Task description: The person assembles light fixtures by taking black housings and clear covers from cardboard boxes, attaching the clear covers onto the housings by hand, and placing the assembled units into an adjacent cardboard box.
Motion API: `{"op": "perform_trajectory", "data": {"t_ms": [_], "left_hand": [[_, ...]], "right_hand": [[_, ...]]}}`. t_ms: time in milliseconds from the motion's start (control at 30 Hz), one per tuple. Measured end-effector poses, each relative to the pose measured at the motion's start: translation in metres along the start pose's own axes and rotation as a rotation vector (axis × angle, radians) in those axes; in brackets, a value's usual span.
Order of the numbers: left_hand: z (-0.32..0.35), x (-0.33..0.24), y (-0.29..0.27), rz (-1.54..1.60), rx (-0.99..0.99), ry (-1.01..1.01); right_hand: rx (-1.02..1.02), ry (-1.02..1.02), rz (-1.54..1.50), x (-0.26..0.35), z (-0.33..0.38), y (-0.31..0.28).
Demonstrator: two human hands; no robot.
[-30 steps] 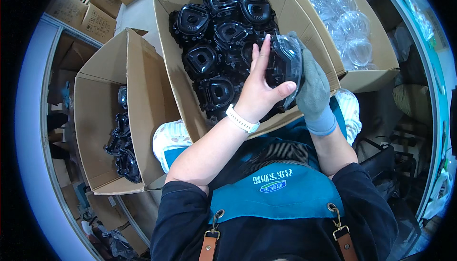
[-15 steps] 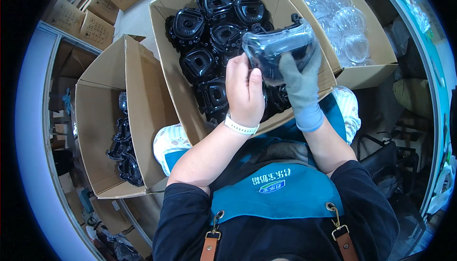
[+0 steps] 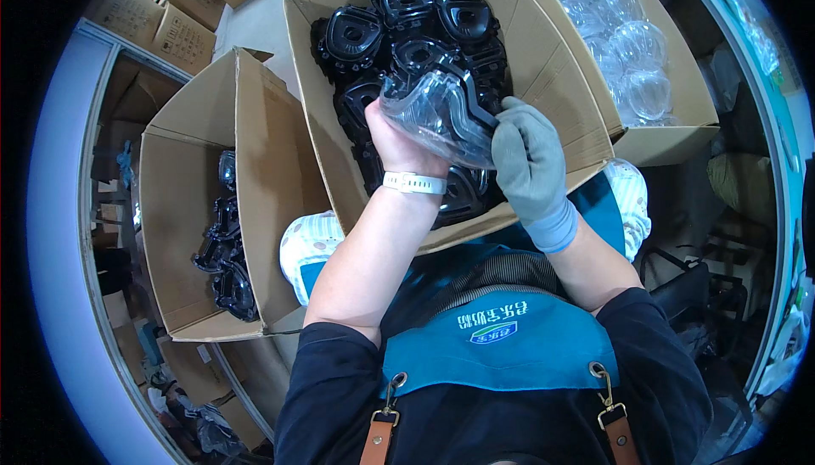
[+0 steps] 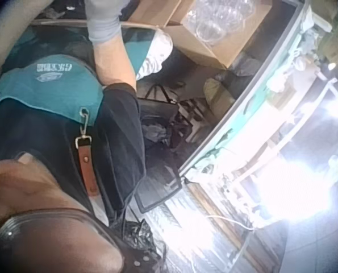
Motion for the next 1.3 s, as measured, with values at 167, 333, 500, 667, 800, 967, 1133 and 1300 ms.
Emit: {"op": "perform_trajectory", "data": {"t_ms": [167, 333, 500, 667, 800, 967, 1133, 1300], "left_hand": [[0.008, 0.009, 0.008, 0.038, 0.017, -0.065], [0.007, -0.002, 0.017, -0.036, 0.070, 0.004], [-0.001, -0.012, 0.000, -0.154, 0.005, 0.108], [0.001, -0.007, -0.006, -0.172, 0.027, 0.133], [0.003, -0.006, -0.004, -0.182, 0.010, 0.138], [0.000, -0.016, -0.007, -0.176, 0.007, 0.184], [-0.008, -0.022, -0.008, -0.219, 0.094, 0.195], [-0.012, -0.028, 0.006, -0.133, 0.225, 0.092]], "right_hand": [[-0.044, -0.150, -0.043, 0.005, 0.001, -0.003], [0.203, 0.214, -0.258, -0.012, -0.008, 0.010], [0.395, 0.427, -0.353, -0.013, -0.023, 0.011], [0.279, 0.475, -0.479, -0.012, -0.019, 0.011], [0.154, 0.422, -0.373, -0.011, -0.013, 0.005], [0.278, 0.245, -0.114, 0.008, 0.000, 0.008], [0.252, 0.126, 0.020, 0.011, 0.003, 0.022], [0.348, 0.290, -0.225, 0.015, -0.006, 0.030]]}}
Point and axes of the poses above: each hand's wrist, its own z-axis away from the middle knuckle, its own y-axis out of the palm, x = y × z, the point moved 8 cm from there along -z, towards the middle knuckle, and after that the axes turned 14 degrees about z, right-handed, at the moved point
